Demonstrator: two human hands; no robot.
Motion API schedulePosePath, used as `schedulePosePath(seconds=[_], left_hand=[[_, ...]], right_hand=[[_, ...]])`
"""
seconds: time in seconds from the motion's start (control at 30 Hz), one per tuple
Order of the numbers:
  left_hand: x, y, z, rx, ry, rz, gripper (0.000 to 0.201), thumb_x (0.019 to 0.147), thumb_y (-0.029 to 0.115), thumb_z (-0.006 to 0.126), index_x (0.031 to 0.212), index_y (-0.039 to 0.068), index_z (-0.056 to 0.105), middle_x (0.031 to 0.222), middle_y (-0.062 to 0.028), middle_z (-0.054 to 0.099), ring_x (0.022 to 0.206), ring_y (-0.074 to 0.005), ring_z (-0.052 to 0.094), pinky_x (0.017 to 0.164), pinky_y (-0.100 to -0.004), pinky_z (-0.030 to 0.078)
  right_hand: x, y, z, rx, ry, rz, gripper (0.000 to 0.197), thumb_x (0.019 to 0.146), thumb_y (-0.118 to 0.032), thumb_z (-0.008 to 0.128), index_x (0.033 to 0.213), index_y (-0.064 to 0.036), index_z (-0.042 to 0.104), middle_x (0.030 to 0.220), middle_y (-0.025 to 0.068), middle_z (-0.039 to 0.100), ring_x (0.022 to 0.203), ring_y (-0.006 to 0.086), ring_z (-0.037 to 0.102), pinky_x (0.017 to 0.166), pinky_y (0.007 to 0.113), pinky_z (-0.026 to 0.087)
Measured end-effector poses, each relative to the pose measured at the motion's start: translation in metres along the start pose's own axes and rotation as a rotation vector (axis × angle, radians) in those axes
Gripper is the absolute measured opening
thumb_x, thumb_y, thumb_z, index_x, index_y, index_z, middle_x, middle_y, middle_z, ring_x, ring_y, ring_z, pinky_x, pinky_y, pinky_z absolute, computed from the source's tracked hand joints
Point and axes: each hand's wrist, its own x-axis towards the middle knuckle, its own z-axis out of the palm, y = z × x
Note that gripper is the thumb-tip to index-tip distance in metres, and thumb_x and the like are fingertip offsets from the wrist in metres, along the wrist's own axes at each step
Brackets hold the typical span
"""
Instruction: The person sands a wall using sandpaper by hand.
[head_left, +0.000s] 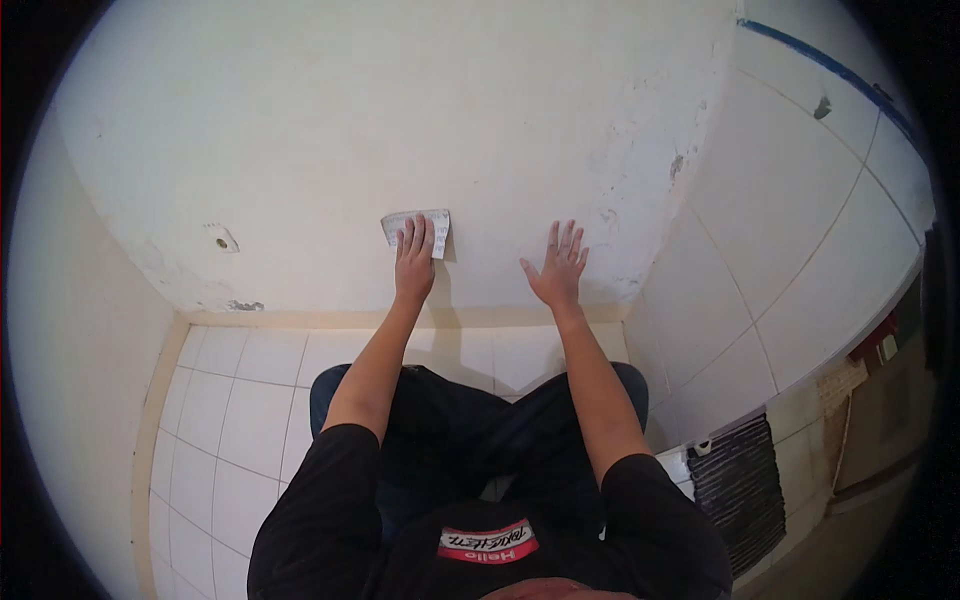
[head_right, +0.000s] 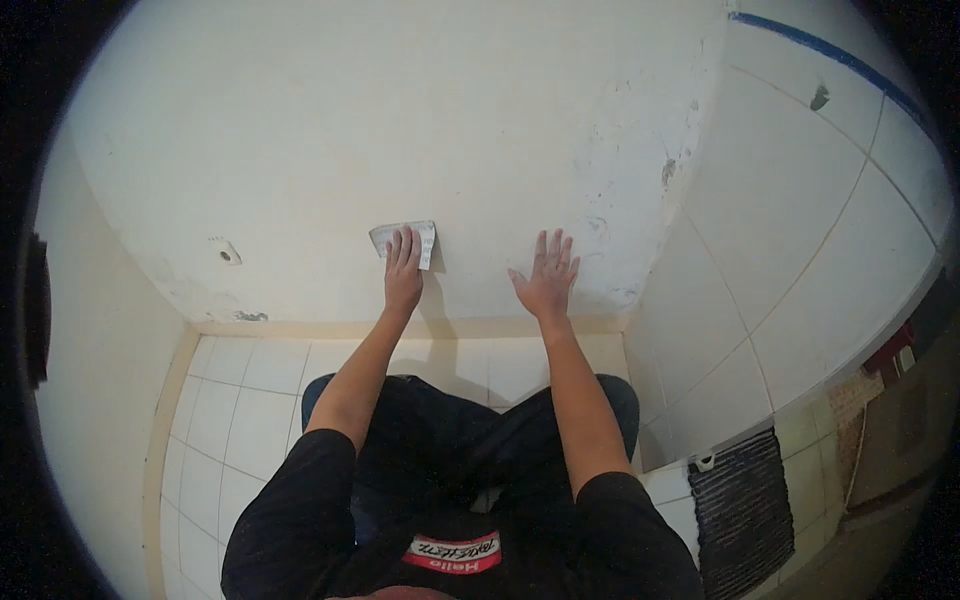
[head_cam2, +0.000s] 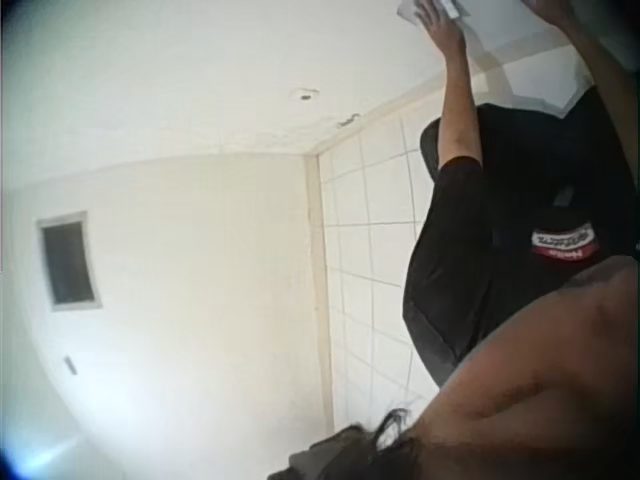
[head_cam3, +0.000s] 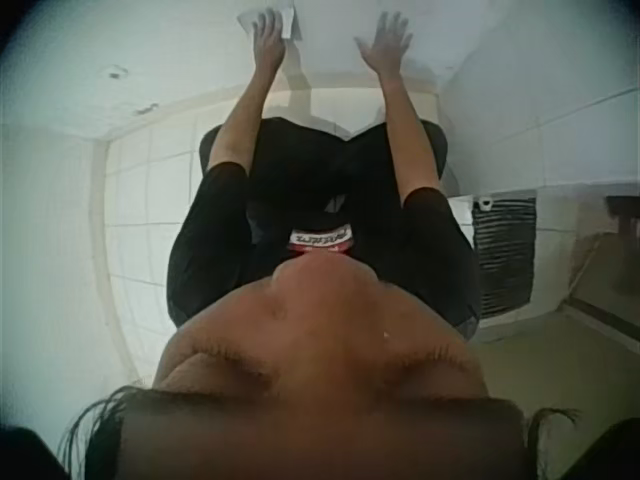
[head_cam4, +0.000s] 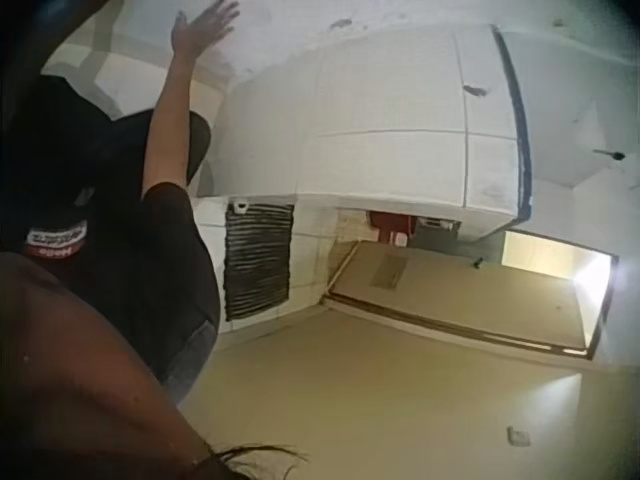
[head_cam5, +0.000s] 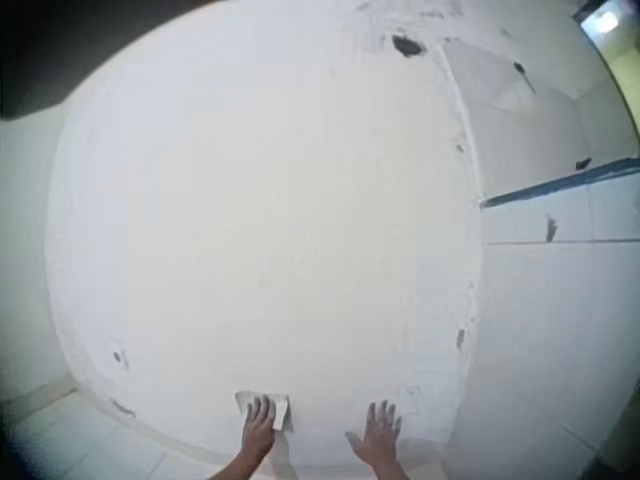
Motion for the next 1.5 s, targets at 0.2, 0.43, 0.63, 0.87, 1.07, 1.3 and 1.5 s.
schedulePosePath(seconds=[0.2,0.43,0.63,0.87,1.07,1.3,1.5], left_hand=[[-0.005,-0.006,0.012,0.035,0.012,0.016,0.067,0.089,-0.001,0.051,0.156,0.003,0.04,0.164,-0.0176,0.036,0.152,-0.0392,0.032,0.125,-0.0558,0.023],[-0.048,0.006,0.052,-0.008,-0.025,0.018,0.068,0.087,0.001,0.053,0.154,0.003,0.043,0.162,-0.018,0.041,0.152,-0.0391,0.034,0.124,-0.0561,0.023],[-0.079,0.029,0.059,-0.091,-0.162,0.109,0.066,0.088,0.002,0.051,0.154,0.006,0.045,0.162,-0.0146,0.042,0.15,-0.04,0.036,0.124,-0.0558,0.024],[-0.025,0.014,0.028,-0.065,0.122,0.019,0.072,0.082,-0.006,0.05,0.153,-0.002,0.042,0.16,-0.0252,0.039,0.152,-0.0464,0.028,0.125,-0.0592,0.017],[0.001,-0.007,0.013,-0.128,0.207,-0.06,0.079,0.075,-0.012,0.047,0.153,-0.005,0.041,0.162,-0.0288,0.035,0.153,-0.0479,0.025,0.125,-0.0588,0.019],[-0.046,0.014,0.08,-0.023,-0.038,0.138,0.065,0.089,0.01,0.056,0.153,0.004,0.046,0.16,-0.02,0.042,0.146,-0.0437,0.041,0.122,-0.0567,0.028],[-0.082,0.029,0.093,-0.03,-0.295,0.462,0.064,0.091,0.017,0.056,0.154,0.011,0.046,0.161,-0.008,0.044,0.146,-0.0334,0.043,0.121,-0.0532,0.032]], right_hand=[[-0.003,-0.008,0.005,-0.001,0.008,0.037,0.114,0.083,-0.062,0.073,0.164,-0.0049,0.019,0.171,0.0263,0.008,0.157,0.0476,0.005,0.12,0.069,0.012],[-0.001,-0.003,0.021,-0.052,-0.067,0.068,0.122,0.081,-0.063,0.076,0.164,-0.0018,0.011,0.169,0.0301,0.003,0.156,0.0505,0.001,0.119,0.071,0.011],[-0.002,0.005,0.034,0.014,-0.012,0.067,0.115,0.081,-0.064,0.075,0.163,-0.0043,0.022,0.169,0.0277,0.01,0.156,0.05,0.004,0.118,0.074,0.01],[-0.004,0.012,0.033,-0.019,0.019,-0.021,0.111,0.083,-0.059,0.075,0.163,-0.0053,0.021,0.169,0.0277,0.011,0.156,0.0493,0.006,0.118,0.072,0.013],[-0.005,0.018,0.024,-0.084,-0.01,-0.033,0.108,0.084,-0.051,0.076,0.163,-0.0017,0.02,0.168,0.0317,0.01,0.155,0.0514,0.006,0.119,0.07,0.013],[-0.004,0.006,0.023,-0.043,-0.04,-0.046,0.11,0.083,-0.047,0.076,0.163,0.0004,0.016,0.167,0.0345,0.006,0.155,0.0536,0.002,0.12,0.07,0.01],[-0.006,0.013,0.028,-0.024,0.002,-0.041,0.107,0.085,-0.045,0.072,0.164,-0.0029,0.014,0.169,0.0308,0.006,0.155,0.0526,0.003,0.12,0.069,0.01]])
